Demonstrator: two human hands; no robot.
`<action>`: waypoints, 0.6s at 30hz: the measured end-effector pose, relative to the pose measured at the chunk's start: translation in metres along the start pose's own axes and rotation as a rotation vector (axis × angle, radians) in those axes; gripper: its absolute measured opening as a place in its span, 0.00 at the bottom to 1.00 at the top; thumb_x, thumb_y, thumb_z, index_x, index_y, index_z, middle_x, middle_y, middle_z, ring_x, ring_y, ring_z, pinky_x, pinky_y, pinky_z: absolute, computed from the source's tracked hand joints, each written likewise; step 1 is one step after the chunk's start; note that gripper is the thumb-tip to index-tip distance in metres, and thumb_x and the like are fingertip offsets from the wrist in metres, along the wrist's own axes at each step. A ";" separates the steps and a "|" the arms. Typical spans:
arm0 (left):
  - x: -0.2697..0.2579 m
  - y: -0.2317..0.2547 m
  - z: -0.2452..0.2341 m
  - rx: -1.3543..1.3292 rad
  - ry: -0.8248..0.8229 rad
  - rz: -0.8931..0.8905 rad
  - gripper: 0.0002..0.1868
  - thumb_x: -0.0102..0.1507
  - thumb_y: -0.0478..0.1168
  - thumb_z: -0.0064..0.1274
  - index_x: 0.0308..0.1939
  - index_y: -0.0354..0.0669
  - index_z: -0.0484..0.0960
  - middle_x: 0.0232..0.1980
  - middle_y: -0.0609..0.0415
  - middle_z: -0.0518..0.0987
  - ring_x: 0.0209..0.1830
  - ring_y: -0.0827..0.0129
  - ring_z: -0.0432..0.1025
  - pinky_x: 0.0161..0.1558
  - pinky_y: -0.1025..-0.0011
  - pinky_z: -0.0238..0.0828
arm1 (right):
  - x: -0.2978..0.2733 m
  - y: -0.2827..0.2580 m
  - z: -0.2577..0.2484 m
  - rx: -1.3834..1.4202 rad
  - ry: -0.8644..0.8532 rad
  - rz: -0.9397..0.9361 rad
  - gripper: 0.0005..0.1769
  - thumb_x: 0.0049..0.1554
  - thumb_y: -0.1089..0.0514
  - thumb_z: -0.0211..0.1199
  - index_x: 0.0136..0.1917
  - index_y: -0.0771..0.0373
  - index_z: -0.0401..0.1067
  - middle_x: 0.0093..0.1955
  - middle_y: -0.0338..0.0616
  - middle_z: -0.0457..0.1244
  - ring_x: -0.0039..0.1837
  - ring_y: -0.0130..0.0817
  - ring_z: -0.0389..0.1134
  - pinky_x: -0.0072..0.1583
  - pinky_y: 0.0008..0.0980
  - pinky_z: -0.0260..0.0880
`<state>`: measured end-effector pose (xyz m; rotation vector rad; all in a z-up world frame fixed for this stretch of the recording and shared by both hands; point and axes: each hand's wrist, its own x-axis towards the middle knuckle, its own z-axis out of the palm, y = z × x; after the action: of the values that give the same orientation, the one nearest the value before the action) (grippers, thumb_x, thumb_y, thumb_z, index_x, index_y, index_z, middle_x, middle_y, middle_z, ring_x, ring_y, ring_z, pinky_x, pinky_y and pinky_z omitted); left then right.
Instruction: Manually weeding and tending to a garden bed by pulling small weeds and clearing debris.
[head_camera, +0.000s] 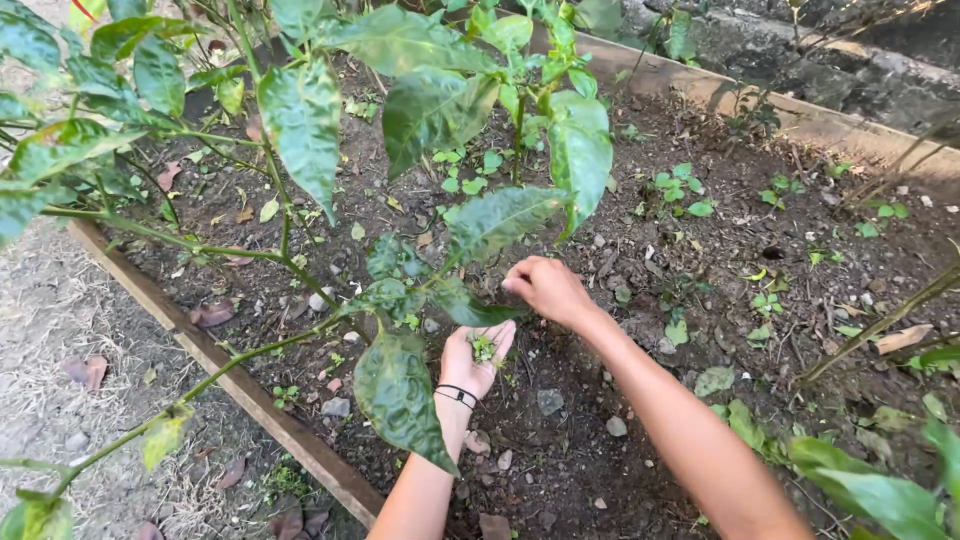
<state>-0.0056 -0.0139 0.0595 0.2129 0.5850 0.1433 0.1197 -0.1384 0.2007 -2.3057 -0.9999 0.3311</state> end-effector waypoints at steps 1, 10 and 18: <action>-0.007 -0.001 0.008 -0.001 0.000 0.001 0.20 0.68 0.37 0.32 0.49 0.18 0.73 0.54 0.29 0.81 0.56 0.45 0.78 0.61 0.54 0.78 | -0.001 -0.002 0.003 0.000 -0.001 -0.001 0.14 0.58 0.50 0.64 0.49 0.61 0.80 0.51 0.48 0.71 0.53 0.44 0.72 0.57 0.45 0.71; -0.021 0.004 0.016 0.109 -0.056 0.044 0.17 0.69 0.44 0.40 0.46 0.38 0.81 0.45 0.49 0.85 0.44 0.62 0.78 0.42 0.67 0.75 | -0.003 -0.027 -0.009 0.069 -0.544 -0.304 0.14 0.52 0.59 0.66 0.52 0.60 0.80 0.45 0.48 0.74 0.46 0.38 0.76 0.51 0.41 0.74; 0.016 0.001 -0.069 -0.074 -0.123 -0.148 0.15 0.65 0.45 0.47 0.23 0.53 0.69 0.16 0.65 0.62 0.09 0.77 0.55 0.10 0.76 0.49 | 0.057 -0.014 0.036 -0.346 -0.657 -0.089 0.15 0.46 0.61 0.66 0.49 0.56 0.81 0.45 0.52 0.73 0.49 0.47 0.76 0.53 0.45 0.75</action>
<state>-0.0309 0.0010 -0.0051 0.1048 0.4699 0.0082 0.1354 -0.0741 0.1814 -2.4945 -1.5706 0.9886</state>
